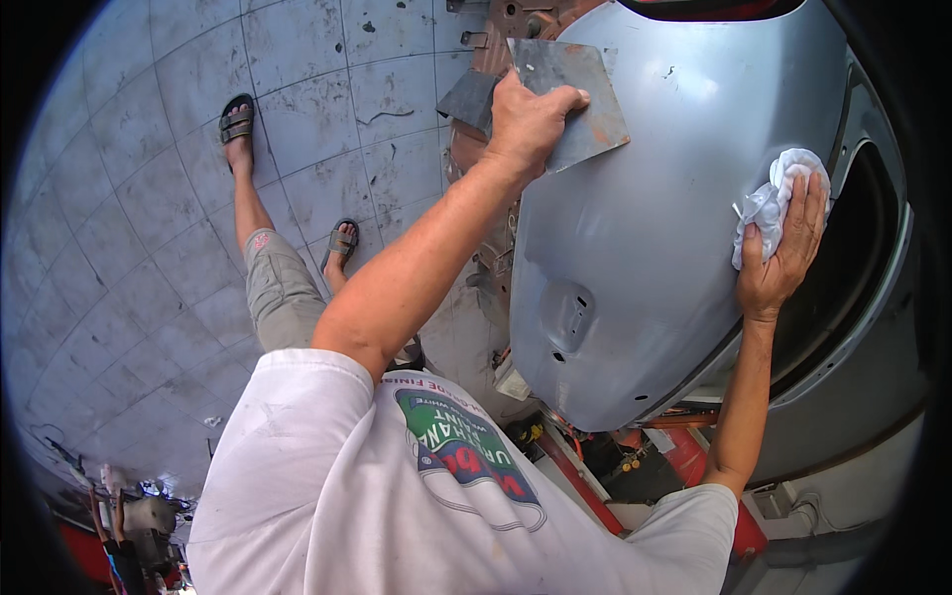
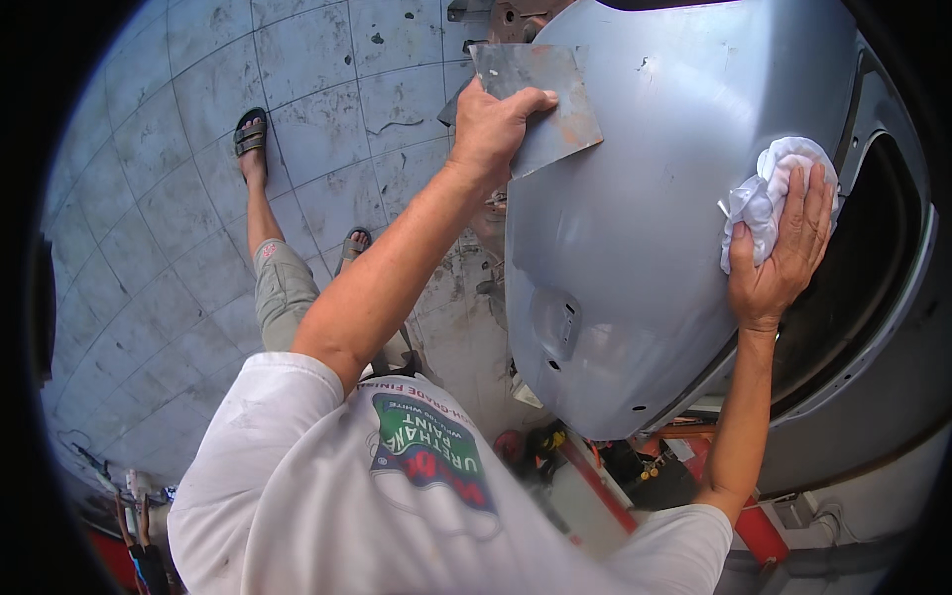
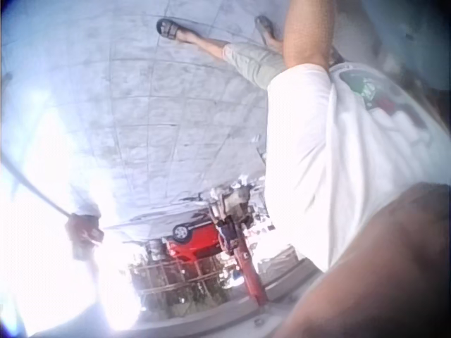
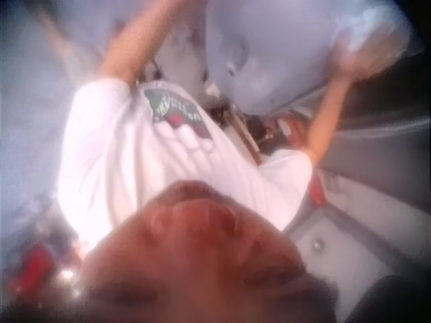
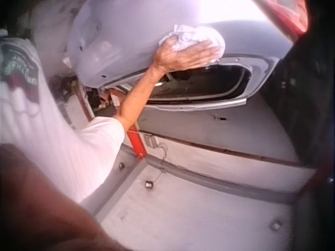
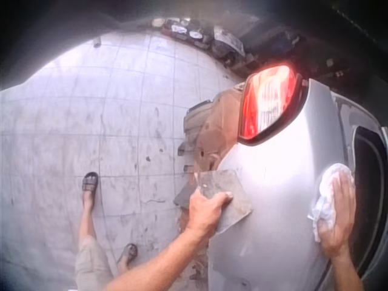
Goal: The person sands the exterior surface of a car trunk lid using a sanding block and wipes the area with a white cloth. The person alternates between sanding and wiping across different sections of the trunk lid.
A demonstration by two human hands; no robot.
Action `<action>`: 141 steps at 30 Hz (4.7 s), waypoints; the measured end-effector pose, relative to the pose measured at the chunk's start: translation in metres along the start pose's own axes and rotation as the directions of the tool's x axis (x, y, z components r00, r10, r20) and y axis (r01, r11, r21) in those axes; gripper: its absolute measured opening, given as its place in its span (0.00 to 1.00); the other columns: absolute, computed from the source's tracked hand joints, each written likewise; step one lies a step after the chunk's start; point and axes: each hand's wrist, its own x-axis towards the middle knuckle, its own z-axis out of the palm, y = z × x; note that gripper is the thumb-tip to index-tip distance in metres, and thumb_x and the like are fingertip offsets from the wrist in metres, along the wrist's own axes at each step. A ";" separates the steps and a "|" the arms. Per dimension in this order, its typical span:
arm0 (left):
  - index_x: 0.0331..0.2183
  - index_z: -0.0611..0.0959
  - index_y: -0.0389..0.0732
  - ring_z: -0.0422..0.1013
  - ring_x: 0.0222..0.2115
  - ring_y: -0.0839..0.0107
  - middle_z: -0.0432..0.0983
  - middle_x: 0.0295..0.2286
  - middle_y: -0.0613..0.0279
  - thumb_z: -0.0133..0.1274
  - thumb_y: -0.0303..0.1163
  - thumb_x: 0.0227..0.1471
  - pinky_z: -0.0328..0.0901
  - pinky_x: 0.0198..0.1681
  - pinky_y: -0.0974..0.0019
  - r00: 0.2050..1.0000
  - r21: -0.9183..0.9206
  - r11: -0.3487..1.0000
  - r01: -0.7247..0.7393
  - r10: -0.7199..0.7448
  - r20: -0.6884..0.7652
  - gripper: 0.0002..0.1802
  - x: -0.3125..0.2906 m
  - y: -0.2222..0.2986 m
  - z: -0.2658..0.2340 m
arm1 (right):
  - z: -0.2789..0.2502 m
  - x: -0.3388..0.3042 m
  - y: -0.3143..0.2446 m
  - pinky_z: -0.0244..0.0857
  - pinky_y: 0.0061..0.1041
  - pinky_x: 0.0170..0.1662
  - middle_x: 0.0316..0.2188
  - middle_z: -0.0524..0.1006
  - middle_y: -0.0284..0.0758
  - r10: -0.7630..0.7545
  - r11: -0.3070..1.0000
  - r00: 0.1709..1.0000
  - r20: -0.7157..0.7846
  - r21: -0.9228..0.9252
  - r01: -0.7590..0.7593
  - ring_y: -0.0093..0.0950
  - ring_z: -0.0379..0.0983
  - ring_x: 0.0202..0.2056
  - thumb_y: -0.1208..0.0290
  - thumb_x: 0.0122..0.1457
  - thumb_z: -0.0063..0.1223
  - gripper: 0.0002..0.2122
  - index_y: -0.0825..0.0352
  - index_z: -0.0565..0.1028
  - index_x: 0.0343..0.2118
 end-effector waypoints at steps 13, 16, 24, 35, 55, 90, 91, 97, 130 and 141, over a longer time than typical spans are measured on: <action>0.41 0.82 0.32 0.79 0.34 0.69 0.82 0.34 0.59 0.63 0.21 0.46 0.75 0.40 0.64 0.996 -0.054 0.996 -0.076 0.073 -0.046 0.17 -0.014 -0.024 -0.015 | -0.001 -0.001 -0.004 0.42 0.47 0.74 0.72 0.63 0.43 -0.009 1.000 1.000 0.008 -0.004 0.009 0.47 0.54 0.73 0.59 0.57 0.53 0.35 0.66 0.68 0.69; 0.41 0.81 0.32 0.79 0.33 0.69 0.82 0.34 0.59 0.63 0.21 0.46 0.75 0.39 0.63 0.989 -0.009 0.993 -0.115 0.114 -0.099 0.18 -0.001 -0.015 -0.006 | -0.001 -0.003 -0.003 0.42 0.47 0.74 0.72 0.63 0.43 -0.002 1.000 1.000 0.005 0.000 0.002 0.47 0.53 0.73 0.58 0.57 0.53 0.35 0.66 0.68 0.69; 0.40 0.81 0.31 0.78 0.28 0.70 0.82 0.31 0.58 0.64 0.22 0.46 0.75 0.34 0.62 0.982 -0.070 0.980 -0.185 0.182 -0.045 0.17 0.019 -0.007 -0.005 | -0.002 -0.001 -0.003 0.42 0.47 0.74 0.73 0.62 0.42 -0.004 1.000 1.000 0.011 -0.004 0.004 0.47 0.53 0.74 0.59 0.57 0.53 0.35 0.66 0.67 0.69; 0.41 0.81 0.30 0.81 0.29 0.67 0.83 0.32 0.54 0.65 0.22 0.46 0.78 0.35 0.62 0.993 0.062 0.992 -0.108 0.104 0.054 0.18 0.058 0.032 0.001 | -0.003 -0.003 -0.007 0.42 0.48 0.74 0.72 0.63 0.42 0.008 1.000 1.000 0.023 -0.024 -0.007 0.47 0.53 0.74 0.58 0.58 0.51 0.35 0.66 0.68 0.69; 0.39 0.81 0.32 0.80 0.31 0.69 0.83 0.32 0.56 0.66 0.24 0.47 0.77 0.36 0.63 0.974 0.030 0.985 -0.172 0.165 0.152 0.16 0.044 0.007 -0.019 | -0.002 -0.002 -0.004 0.42 0.48 0.74 0.72 0.62 0.42 0.009 1.000 1.000 0.024 -0.014 -0.008 0.47 0.52 0.74 0.56 0.58 0.52 0.35 0.66 0.67 0.69; 0.39 0.84 0.32 0.79 0.28 0.69 0.84 0.30 0.58 0.65 0.30 0.48 0.74 0.32 0.63 0.966 0.590 0.804 -0.080 0.209 -0.154 0.16 -0.050 0.053 -0.222 | 0.140 0.069 -0.135 0.38 0.56 0.75 0.73 0.61 0.30 -0.154 0.917 0.904 0.400 -0.284 0.281 0.37 0.48 0.75 0.45 0.60 0.54 0.32 0.53 0.72 0.66; 0.38 0.84 0.32 0.79 0.28 0.69 0.84 0.31 0.58 0.65 0.30 0.48 0.74 0.32 0.63 0.960 0.614 0.788 -0.034 0.197 -0.200 0.16 -0.068 0.060 -0.240 | 0.142 0.037 -0.154 0.37 0.55 0.75 0.73 0.61 0.32 -0.217 0.925 0.866 0.451 -0.189 0.330 0.37 0.47 0.75 0.46 0.59 0.56 0.33 0.55 0.72 0.66; 0.41 0.86 0.34 0.79 0.28 0.72 0.85 0.30 0.59 0.64 0.31 0.51 0.73 0.34 0.64 0.947 0.580 0.815 0.018 0.172 -0.271 0.15 -0.117 0.036 -0.333 | 0.105 -0.109 -0.184 0.29 0.51 0.78 0.75 0.58 0.32 -0.475 0.806 0.472 0.743 0.152 0.572 0.37 0.45 0.76 0.47 0.55 0.58 0.36 0.54 0.71 0.68; 0.53 0.76 0.30 0.82 0.37 0.63 0.81 0.42 0.51 0.66 0.25 0.51 0.79 0.42 0.57 0.983 -0.128 0.984 0.126 -0.106 0.153 0.28 0.044 0.008 -0.081 | 0.008 0.081 0.033 0.41 0.43 0.76 0.73 0.62 0.38 -0.028 1.000 0.998 0.061 -0.008 0.029 0.42 0.52 0.74 0.60 0.61 0.51 0.32 0.60 0.67 0.70; 0.55 0.74 0.27 0.82 0.37 0.63 0.82 0.41 0.49 0.62 0.20 0.49 0.80 0.41 0.60 0.986 -0.108 0.993 0.053 -0.035 0.164 0.30 0.099 0.039 -0.015 | 0.014 0.073 0.031 0.42 0.45 0.76 0.73 0.62 0.41 0.082 0.984 0.995 0.058 0.151 -0.090 0.42 0.51 0.75 0.57 0.62 0.49 0.33 0.65 0.67 0.69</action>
